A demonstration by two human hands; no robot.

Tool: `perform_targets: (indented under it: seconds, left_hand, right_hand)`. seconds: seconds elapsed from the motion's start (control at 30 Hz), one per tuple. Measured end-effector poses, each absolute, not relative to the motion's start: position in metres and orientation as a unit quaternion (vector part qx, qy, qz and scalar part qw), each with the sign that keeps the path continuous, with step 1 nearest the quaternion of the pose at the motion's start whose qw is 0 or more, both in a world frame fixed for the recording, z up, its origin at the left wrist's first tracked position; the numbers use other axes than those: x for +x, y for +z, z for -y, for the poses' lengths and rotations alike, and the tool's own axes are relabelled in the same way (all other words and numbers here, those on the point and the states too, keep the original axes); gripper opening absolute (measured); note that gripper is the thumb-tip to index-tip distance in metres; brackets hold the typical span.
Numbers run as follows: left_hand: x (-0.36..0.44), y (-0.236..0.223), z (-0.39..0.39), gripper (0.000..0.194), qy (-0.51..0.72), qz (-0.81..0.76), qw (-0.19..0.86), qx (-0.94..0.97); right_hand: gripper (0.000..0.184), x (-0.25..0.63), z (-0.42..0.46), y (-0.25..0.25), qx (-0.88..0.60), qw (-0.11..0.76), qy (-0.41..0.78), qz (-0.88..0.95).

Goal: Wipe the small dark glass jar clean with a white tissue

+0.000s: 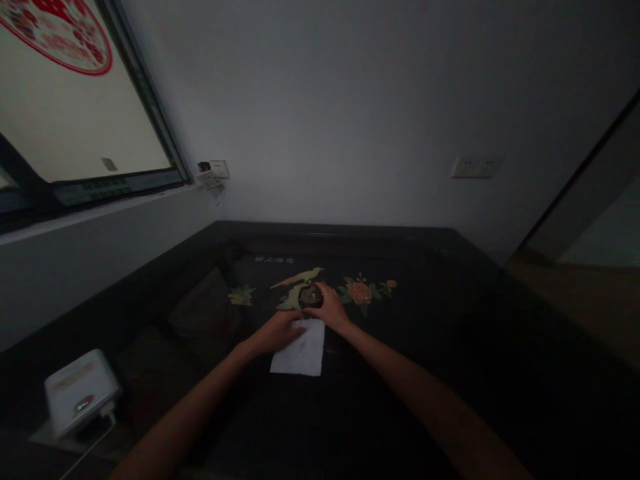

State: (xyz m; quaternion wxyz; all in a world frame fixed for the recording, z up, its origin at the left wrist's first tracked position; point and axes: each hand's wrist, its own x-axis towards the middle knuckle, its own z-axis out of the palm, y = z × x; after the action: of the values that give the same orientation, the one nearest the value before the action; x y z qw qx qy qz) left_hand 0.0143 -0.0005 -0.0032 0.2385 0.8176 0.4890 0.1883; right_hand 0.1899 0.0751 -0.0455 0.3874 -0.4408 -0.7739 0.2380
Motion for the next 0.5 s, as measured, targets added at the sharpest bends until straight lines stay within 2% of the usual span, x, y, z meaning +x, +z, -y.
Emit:
perform_targets:
  seconds: [0.3, 0.5]
  left_hand:
    - [0.081, -0.006, 0.002, 0.02, 0.169, -0.435, 0.229, 0.854]
    - [0.128, -0.021, -0.008, 0.022, 0.178, -0.43, 0.202, 0.862]
  right_hand:
    - [0.074, 0.269, -0.065, -0.044, -0.482, 0.404, 0.245, 0.738]
    - [0.072, 0.304, -0.057, -0.042, -0.453, 0.439, 0.242, 0.738]
